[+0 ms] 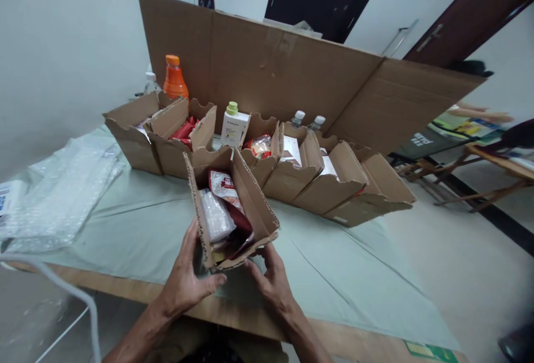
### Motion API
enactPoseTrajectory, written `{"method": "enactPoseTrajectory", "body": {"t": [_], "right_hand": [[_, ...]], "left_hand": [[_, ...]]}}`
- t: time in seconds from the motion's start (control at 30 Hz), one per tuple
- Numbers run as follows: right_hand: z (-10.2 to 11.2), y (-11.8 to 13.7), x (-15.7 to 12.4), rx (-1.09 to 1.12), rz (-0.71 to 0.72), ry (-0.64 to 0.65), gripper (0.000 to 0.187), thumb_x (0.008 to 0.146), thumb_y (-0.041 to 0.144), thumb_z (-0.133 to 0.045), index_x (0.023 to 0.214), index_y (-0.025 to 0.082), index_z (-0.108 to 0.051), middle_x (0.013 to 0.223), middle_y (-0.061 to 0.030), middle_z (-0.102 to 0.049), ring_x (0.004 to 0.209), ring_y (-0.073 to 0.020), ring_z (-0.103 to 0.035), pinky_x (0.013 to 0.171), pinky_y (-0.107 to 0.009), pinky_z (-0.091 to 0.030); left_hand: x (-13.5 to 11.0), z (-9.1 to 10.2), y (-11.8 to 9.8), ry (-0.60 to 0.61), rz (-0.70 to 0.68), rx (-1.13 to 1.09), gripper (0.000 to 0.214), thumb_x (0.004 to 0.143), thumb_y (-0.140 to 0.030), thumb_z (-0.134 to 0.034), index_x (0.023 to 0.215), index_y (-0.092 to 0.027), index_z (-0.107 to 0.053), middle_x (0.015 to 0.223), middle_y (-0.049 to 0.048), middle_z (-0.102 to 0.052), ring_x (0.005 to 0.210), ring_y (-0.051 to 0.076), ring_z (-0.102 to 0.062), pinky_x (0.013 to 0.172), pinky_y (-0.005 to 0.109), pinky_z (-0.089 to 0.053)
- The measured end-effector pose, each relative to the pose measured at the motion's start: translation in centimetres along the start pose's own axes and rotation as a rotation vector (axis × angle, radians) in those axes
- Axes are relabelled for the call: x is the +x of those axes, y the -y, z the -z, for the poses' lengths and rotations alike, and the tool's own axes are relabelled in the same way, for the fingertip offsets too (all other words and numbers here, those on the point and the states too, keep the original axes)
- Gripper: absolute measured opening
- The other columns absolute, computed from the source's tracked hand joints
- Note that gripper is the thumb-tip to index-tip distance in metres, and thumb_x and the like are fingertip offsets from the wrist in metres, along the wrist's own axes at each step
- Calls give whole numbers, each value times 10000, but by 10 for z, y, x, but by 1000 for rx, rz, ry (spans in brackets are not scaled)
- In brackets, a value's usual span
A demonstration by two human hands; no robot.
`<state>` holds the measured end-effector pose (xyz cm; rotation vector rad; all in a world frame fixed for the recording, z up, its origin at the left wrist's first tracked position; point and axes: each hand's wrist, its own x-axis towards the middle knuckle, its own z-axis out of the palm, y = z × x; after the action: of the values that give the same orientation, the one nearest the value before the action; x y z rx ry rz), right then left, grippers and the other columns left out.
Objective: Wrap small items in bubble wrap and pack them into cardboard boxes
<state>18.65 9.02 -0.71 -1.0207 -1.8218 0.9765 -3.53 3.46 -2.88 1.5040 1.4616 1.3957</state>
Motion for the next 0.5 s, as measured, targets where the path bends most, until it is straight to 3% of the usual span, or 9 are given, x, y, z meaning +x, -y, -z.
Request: {"method": "enactPoseTrajectory", "body": {"t": [0.1, 0.27, 0.4, 0.5], "right_hand": [[-9, 4, 12, -59, 66, -18, 405, 925, 373, -636, 1305, 240, -587, 1120, -79, -681, 883, -204, -626, 783, -321, -556], [-5, -3, 28, -55, 65, -24, 450, 920, 396, -636, 1334, 227, -582, 1121, -86, -685, 891, -211, -631, 788, -326, -560], [1, -11, 23, -43, 8, -44, 476, 922, 419, -639, 1351, 223, -572, 1196, -94, -690, 944, -222, -660, 843, -348, -577], [-7, -12, 10, -38, -18, -49, 598, 920, 388, -632, 1474, 238, -466, 1329, -108, -645, 1007, -231, -673, 887, -370, -587]], "left_hand": [[2, 8, 1, -18, -19, 42, 954, 769, -531, -788, 1572, -231, -367, 1422, 177, -573, 1420, 420, -478, 1179, 616, -385], [8, -1, 3, -90, 11, 91, 967, 766, -442, -797, 1585, -215, -336, 1458, 187, -550, 1431, 412, -467, 1180, 607, -386], [18, -11, 0, -78, 6, 69, 919, 770, -359, -759, 1575, -202, -344, 1506, 193, -519, 1444, 393, -458, 1186, 604, -372], [28, 0, -3, -55, 6, 61, 872, 748, -326, -740, 1543, -192, -406, 1438, 176, -593, 1397, 376, -520, 1161, 565, -422]]}}
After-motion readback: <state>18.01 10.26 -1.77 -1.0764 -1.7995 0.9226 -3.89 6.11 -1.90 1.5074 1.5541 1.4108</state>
